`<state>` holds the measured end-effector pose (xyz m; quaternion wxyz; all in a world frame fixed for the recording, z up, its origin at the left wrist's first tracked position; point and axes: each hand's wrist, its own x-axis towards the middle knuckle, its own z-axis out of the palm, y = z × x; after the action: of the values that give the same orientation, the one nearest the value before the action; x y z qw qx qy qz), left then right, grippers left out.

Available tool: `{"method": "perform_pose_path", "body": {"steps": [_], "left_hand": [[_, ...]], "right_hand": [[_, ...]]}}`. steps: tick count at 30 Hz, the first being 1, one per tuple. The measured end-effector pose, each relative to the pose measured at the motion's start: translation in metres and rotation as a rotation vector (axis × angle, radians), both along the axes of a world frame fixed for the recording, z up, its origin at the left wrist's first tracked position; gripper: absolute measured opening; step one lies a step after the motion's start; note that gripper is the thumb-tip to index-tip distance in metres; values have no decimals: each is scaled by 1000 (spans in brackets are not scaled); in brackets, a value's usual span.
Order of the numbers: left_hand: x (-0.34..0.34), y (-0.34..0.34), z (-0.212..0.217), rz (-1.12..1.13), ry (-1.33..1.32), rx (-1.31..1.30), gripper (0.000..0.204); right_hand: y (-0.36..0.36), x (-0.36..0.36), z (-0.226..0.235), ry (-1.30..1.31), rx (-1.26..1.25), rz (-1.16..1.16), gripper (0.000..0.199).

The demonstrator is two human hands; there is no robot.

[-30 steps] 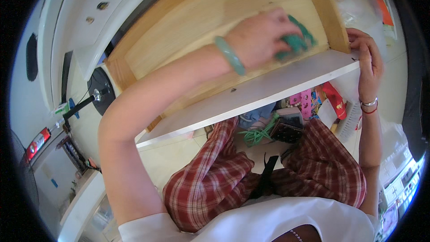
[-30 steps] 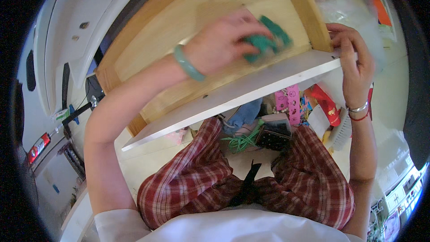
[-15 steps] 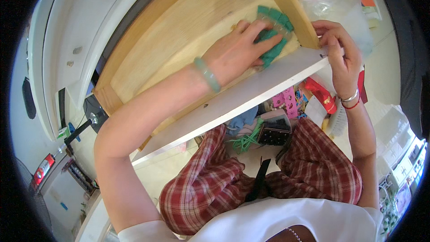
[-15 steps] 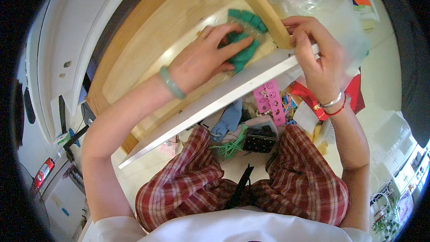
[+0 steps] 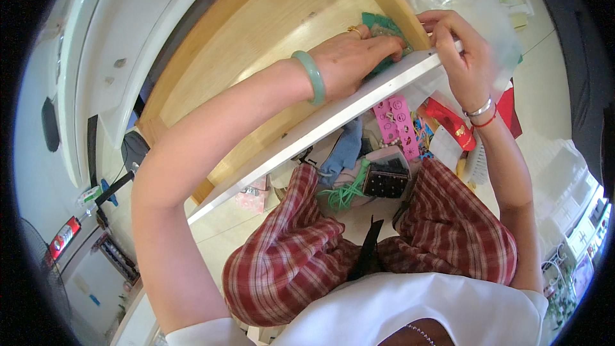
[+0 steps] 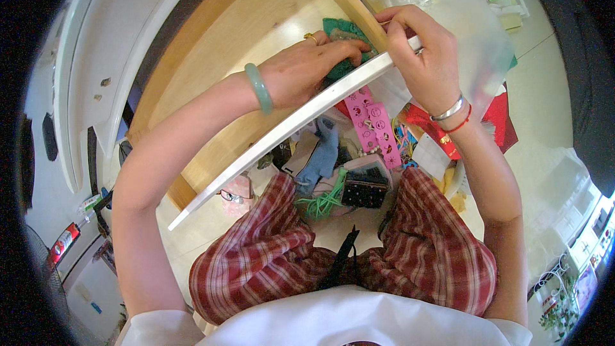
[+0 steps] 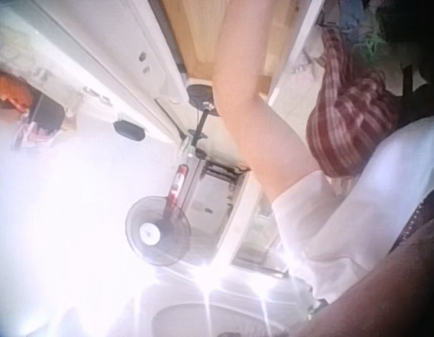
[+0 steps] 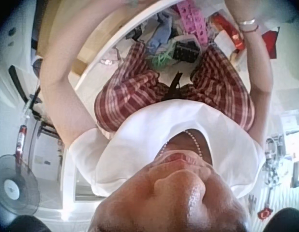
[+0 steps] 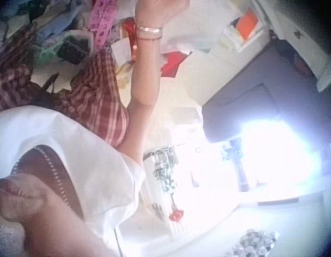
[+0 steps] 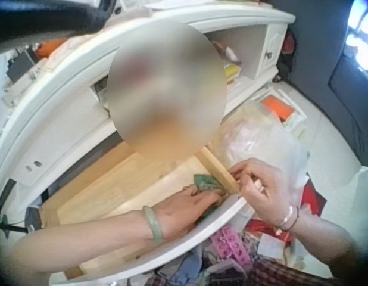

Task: The person cleans a wooden drawer using a brush and a cloth, then organizes items inside it. They place a small pouch, a piece of paper, and a wallet into the drawer, arranging them neatly.

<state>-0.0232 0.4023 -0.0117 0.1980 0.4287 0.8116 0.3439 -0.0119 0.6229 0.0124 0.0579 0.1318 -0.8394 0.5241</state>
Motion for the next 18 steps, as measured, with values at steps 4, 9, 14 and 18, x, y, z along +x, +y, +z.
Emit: {"method": "perform_pose_path", "body": {"steps": [4,9,14,18], "left_hand": [[-7,7,4,-22,53,-48,40],[2,-16,22,35,-155,-374,26],[35,-54,93,457,-797,-9,17],[109,16,110,26,-779,276,27]], "right_hand": [[-1,-1,-2,32,1,8,15],[2,-4,-5,40,-9,20,17],[4,-6,-8,33,19,7,20],[0,-5,-6,-53,8,32,22]]}}
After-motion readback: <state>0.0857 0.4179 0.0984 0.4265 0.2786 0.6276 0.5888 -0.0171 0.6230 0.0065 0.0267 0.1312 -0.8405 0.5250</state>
